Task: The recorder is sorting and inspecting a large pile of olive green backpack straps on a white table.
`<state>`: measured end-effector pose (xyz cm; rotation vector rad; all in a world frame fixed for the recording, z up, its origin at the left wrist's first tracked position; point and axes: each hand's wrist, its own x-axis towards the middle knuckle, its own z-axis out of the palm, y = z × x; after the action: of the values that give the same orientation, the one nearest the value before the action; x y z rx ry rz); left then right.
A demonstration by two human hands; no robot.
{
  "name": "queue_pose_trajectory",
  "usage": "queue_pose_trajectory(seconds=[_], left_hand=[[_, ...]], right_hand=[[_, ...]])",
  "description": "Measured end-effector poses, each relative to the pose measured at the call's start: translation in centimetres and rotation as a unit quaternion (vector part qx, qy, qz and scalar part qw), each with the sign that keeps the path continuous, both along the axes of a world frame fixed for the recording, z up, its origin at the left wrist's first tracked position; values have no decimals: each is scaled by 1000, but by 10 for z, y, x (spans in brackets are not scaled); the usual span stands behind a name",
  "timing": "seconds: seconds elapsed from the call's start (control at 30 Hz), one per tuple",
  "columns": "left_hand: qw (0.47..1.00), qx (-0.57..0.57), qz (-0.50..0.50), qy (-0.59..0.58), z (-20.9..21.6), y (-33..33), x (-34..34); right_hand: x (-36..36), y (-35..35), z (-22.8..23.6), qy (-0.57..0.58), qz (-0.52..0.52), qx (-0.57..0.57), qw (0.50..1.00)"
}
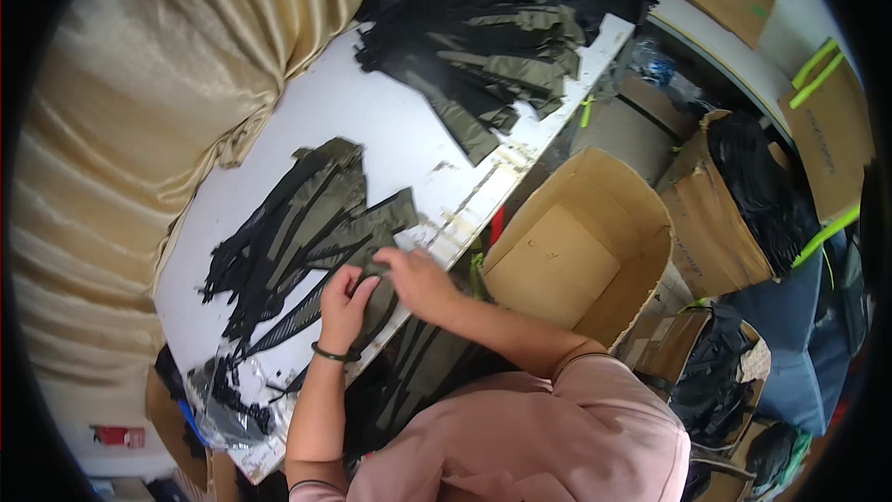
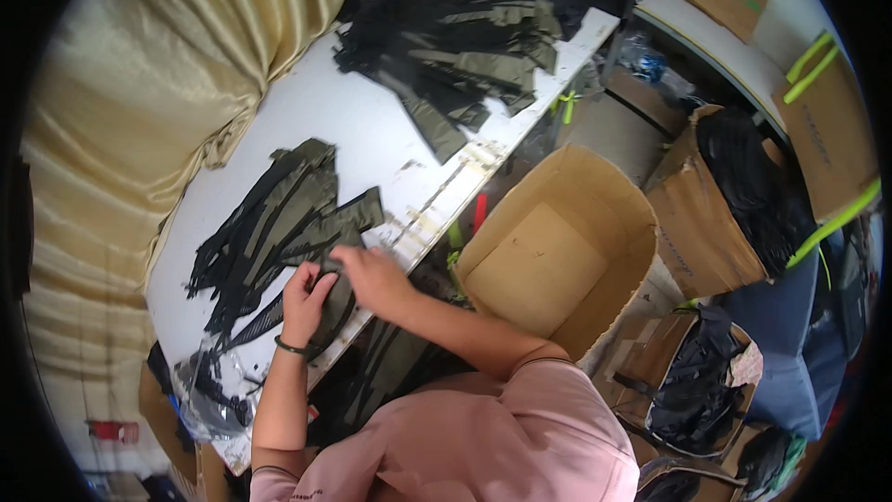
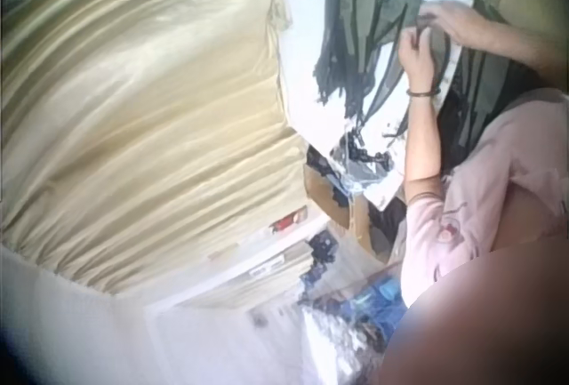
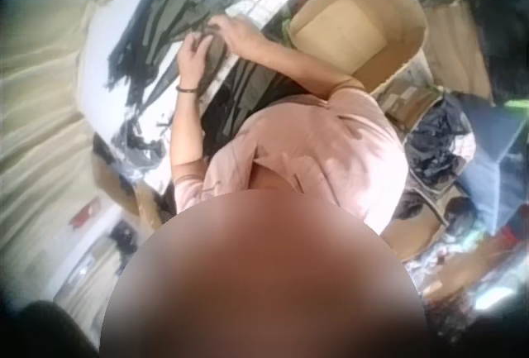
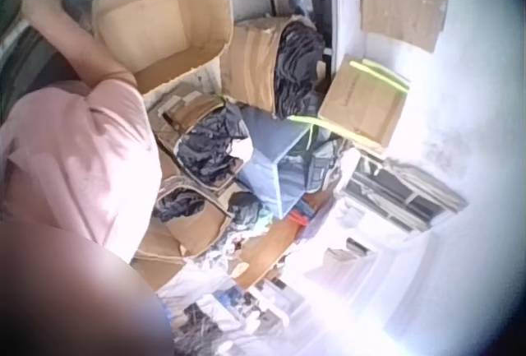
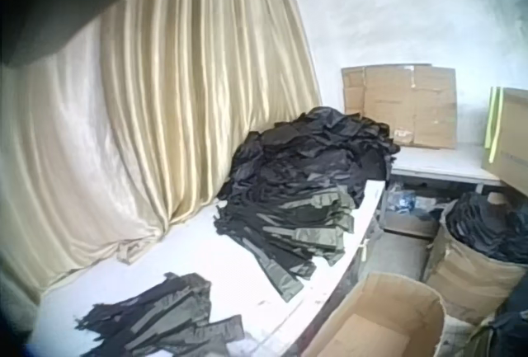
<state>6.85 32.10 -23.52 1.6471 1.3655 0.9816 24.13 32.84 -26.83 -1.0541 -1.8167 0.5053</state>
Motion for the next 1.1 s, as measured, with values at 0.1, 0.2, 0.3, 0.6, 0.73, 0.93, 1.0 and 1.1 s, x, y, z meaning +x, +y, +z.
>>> queue_pose_trajectory(seconds=[0.1, 0.2, 0.3, 0.6, 0.73, 0.93, 1.0, 1.1], left_hand=[[998, -13, 40, -43, 3, -5, 3], [995, -37, 23, -89, 1, -8, 4], [993, -73, 27, -91, 4, -16, 6], [962, 208, -49, 167, 21, -51, 16], [978, 122, -29, 169, 26, -47, 19], [1000, -16, -1, 27, 19, -40, 9], [963, -134, 11, -232, 33, -38, 8], [959, -123, 3, -256, 25, -37, 0]], right_hand=[[7, 5, 10, -27, -19, -38, 999], [14, 3, 30, -126, 10, -69, 990], [16, 14, 22, -160, 23, 45, 986], [9, 27, 5, 149, 53, -154, 975], [-3, 15, -11, 318, 88, -335, 883], [11, 3, 11, 433, 253, -456, 735], [23, 0, 20, 418, 271, -483, 720], [28, -11, 19, 342, 350, -544, 682]])
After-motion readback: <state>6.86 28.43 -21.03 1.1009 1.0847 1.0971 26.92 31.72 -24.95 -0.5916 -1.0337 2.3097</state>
